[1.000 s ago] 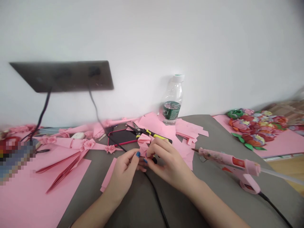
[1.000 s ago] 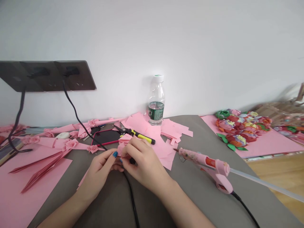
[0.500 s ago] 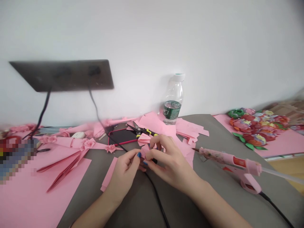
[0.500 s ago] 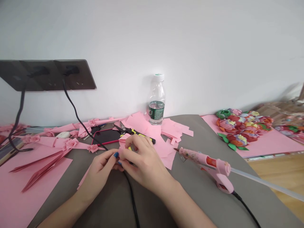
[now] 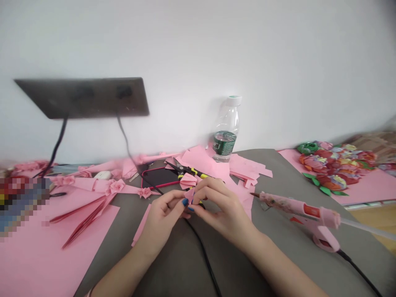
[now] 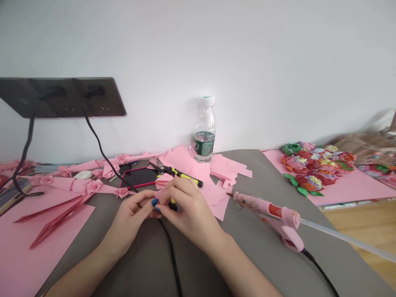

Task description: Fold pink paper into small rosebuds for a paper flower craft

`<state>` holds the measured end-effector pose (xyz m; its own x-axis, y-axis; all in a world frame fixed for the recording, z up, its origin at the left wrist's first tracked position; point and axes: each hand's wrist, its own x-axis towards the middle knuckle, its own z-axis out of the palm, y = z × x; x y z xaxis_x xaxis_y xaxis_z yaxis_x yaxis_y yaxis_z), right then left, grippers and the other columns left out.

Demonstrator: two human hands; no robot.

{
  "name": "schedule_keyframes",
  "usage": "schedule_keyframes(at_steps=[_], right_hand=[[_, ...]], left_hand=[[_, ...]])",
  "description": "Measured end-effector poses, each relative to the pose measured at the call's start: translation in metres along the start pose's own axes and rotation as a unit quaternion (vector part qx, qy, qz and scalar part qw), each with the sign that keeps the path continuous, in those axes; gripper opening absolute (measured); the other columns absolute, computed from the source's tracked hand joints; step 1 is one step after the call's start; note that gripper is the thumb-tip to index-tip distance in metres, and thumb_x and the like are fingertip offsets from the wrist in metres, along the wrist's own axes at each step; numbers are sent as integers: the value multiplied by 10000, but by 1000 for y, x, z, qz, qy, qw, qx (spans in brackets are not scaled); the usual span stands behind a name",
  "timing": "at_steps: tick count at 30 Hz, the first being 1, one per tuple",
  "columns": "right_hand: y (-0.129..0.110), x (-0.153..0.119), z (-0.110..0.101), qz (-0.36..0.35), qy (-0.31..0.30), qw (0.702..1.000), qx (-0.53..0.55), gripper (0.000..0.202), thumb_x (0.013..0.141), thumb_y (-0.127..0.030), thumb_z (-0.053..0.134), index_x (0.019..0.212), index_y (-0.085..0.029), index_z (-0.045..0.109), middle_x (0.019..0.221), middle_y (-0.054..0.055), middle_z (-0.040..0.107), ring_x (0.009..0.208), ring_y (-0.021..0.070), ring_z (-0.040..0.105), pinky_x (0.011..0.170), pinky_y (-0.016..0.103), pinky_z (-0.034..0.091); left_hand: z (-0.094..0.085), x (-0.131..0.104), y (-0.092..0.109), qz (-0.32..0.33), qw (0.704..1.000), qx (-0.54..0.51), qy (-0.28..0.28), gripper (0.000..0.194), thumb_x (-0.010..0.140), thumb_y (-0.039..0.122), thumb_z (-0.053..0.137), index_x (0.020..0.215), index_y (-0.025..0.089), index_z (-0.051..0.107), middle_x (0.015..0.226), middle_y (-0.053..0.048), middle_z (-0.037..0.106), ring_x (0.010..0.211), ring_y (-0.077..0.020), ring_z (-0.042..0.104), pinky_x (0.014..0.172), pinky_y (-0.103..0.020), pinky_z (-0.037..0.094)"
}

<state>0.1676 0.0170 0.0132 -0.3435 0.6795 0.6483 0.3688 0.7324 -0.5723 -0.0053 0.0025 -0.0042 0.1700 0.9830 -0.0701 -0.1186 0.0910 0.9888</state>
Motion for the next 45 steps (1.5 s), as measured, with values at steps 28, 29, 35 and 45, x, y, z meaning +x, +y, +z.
schedule_keyframes(at_steps=[28, 29, 35, 45], right_hand=[[-2, 1, -2, 33, -78, 995, -60, 148, 850, -98, 666, 771, -191, 582, 818, 16, 568, 790, 174, 545, 755, 334, 416], [-3, 1, -2, 34, -73, 995, -64, 151, 846, -101, 668, 766, -191, 579, 813, 13, 563, 782, 172, 544, 760, 338, 413], [-5, 0, 1, 47, -49, 996, -62, 151, 882, -94, 578, 778, -202, 556, 794, 12, 561, 776, 173, 562, 767, 342, 421], [-5, 2, 1, 82, -33, 996, -9, 152, 880, -94, 584, 780, -208, 582, 794, 18, 594, 757, 175, 551, 708, 315, 431]], left_hand=[[5, -1, 8, 19, 997, 69, 22, 134, 874, 267, 631, 890, 169, 721, 713, 2, 714, 674, -137, 660, 639, -207, 576], [5, -1, 8, 20, 997, 69, 21, 138, 876, 270, 631, 892, 167, 721, 729, -3, 724, 684, -139, 666, 643, -209, 578], [4, -2, 2, 8, 999, 40, 31, 129, 862, 282, 657, 905, 172, 710, 767, -14, 752, 710, -156, 699, 669, -236, 603], [1, 0, -2, 13, 999, -16, 34, 178, 839, 332, 709, 932, 185, 747, 857, -20, 715, 789, -164, 677, 659, -226, 600]])
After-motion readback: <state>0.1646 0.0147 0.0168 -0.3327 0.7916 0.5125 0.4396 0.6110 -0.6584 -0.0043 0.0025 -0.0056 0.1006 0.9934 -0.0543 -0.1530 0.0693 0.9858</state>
